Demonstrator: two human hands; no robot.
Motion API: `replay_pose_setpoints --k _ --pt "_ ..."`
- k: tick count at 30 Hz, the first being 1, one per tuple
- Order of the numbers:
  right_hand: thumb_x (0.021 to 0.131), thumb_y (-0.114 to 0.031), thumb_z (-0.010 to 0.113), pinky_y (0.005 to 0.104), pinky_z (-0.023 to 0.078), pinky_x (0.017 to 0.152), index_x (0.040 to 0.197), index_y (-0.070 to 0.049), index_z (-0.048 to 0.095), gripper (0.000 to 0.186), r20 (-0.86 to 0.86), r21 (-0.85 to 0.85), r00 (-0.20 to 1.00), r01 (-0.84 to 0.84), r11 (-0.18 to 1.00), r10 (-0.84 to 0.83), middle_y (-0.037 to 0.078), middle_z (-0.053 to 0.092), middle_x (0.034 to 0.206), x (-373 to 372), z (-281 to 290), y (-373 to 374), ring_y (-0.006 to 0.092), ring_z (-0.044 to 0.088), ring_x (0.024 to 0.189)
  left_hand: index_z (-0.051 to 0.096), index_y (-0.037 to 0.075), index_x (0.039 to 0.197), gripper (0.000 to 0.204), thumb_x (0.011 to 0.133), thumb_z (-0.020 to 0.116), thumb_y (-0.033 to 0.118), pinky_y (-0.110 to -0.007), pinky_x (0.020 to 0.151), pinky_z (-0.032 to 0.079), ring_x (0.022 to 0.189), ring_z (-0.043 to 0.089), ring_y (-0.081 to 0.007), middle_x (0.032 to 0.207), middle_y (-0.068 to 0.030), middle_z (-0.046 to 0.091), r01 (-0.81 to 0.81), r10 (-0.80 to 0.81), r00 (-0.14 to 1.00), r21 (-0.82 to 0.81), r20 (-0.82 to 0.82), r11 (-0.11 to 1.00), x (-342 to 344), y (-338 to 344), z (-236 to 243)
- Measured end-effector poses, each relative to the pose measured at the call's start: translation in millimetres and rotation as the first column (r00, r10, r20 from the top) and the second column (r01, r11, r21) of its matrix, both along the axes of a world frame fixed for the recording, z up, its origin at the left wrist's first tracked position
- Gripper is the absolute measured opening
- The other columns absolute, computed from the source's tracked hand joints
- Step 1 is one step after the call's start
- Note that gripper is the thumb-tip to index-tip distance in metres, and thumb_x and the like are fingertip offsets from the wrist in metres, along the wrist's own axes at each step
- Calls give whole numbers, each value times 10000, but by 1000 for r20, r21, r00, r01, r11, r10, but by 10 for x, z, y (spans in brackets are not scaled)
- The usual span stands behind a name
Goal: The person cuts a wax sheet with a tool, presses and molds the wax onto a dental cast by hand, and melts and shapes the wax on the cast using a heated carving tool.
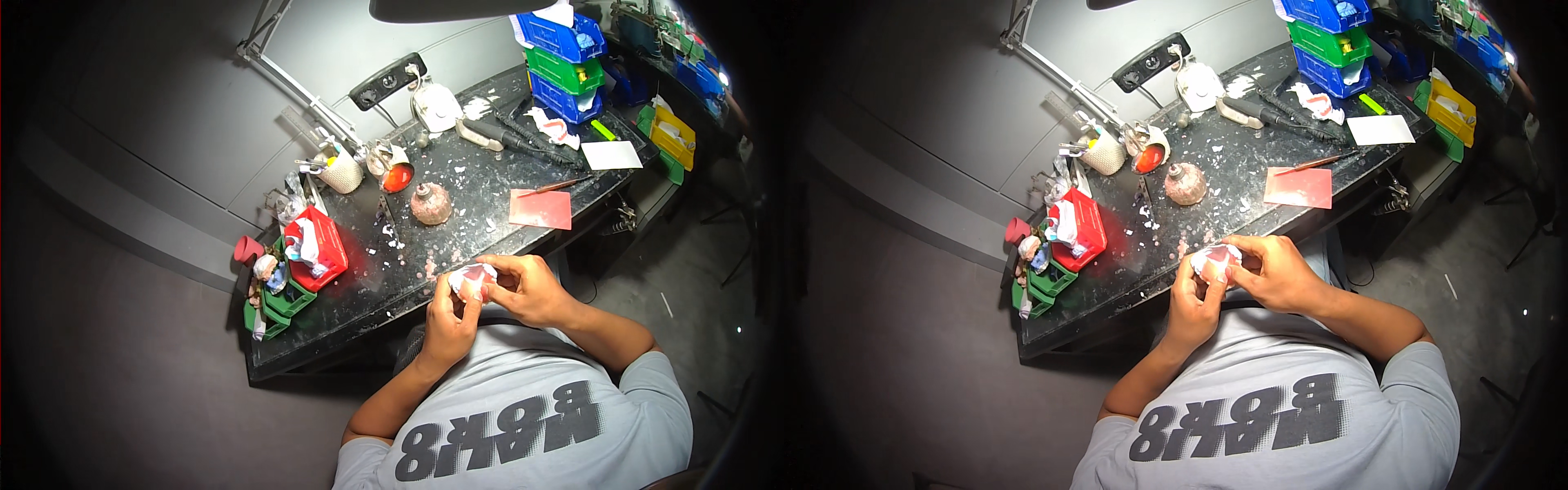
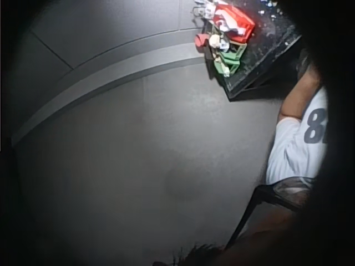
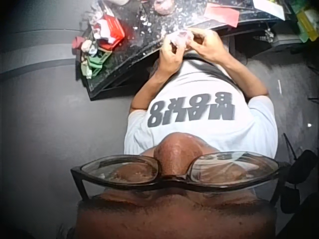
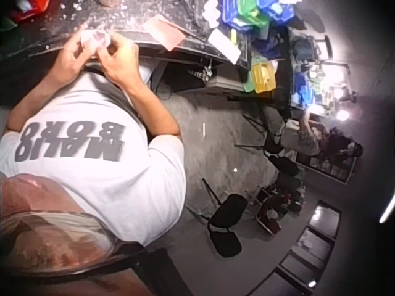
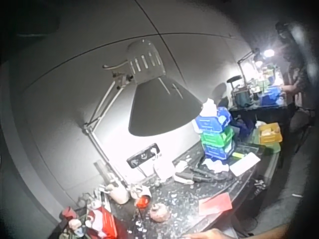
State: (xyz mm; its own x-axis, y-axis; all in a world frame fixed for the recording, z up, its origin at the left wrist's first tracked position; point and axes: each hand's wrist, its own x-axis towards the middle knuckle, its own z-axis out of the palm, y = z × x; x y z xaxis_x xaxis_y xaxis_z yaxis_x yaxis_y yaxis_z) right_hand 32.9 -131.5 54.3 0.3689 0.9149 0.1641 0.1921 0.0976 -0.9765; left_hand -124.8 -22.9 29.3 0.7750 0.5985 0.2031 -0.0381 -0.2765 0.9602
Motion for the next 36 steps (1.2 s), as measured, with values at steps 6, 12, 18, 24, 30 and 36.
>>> replay_pose_setpoints --k 6,12,18,24,30,36 --pt "960 -37 722 291 581 840 1316 91 654 384 -99 -54 994 -53 997 48 143 784 1072 65 -80 31 99 689 964 414 13 1313 325 1052 599 72 -220 659 489 790 577 -60 1043 -51 621 46 -47 998 -15 -44 999 18 8 -50" --pt "972 -22 720 272 578 846 1279 78 685 325 -241 3 962 -130 991 127 85 775 1076 68 -91 54 69 671 961 418 14 1329 336 1048 596 58 -262 731 513 861 588 -84 1104 -66 610 58 -58 998 -25 32 998 13 17 -161" --pt "994 18 642 272 598 855 1249 102 688 272 -253 -2 963 -95 996 91 111 771 1066 26 -97 41 104 706 956 419 -12 1335 370 1022 603 59 -388 798 547 926 679 -260 1070 -181 663 -37 41 999 119 -34 992 -26 -94 -21" --pt "980 42 625 272 604 854 1229 109 690 266 -203 5 976 -84 996 84 115 771 1050 16 -86 56 110 718 944 424 -12 1343 381 1022 610 74 -341 742 547 874 689 -182 1007 -176 685 -67 75 996 134 -54 989 -33 -135 19" --pt "955 17 665 242 594 786 1183 113 703 250 -44 -146 998 -52 988 46 92 767 999 3 9 78 86 704 892 405 -19 1352 408 1004 604 53 -412 728 559 872 745 -347 982 -255 691 -69 92 989 184 -119 981 -57 -125 51" --pt "916 30 657 210 543 684 1089 99 732 201 -57 -114 998 -41 993 35 47 749 921 1 -63 97 36 649 809 402 -7 1361 434 982 608 46 -518 700 532 846 705 -490 924 -301 681 -62 89 991 252 -98 966 -48 -131 -15"
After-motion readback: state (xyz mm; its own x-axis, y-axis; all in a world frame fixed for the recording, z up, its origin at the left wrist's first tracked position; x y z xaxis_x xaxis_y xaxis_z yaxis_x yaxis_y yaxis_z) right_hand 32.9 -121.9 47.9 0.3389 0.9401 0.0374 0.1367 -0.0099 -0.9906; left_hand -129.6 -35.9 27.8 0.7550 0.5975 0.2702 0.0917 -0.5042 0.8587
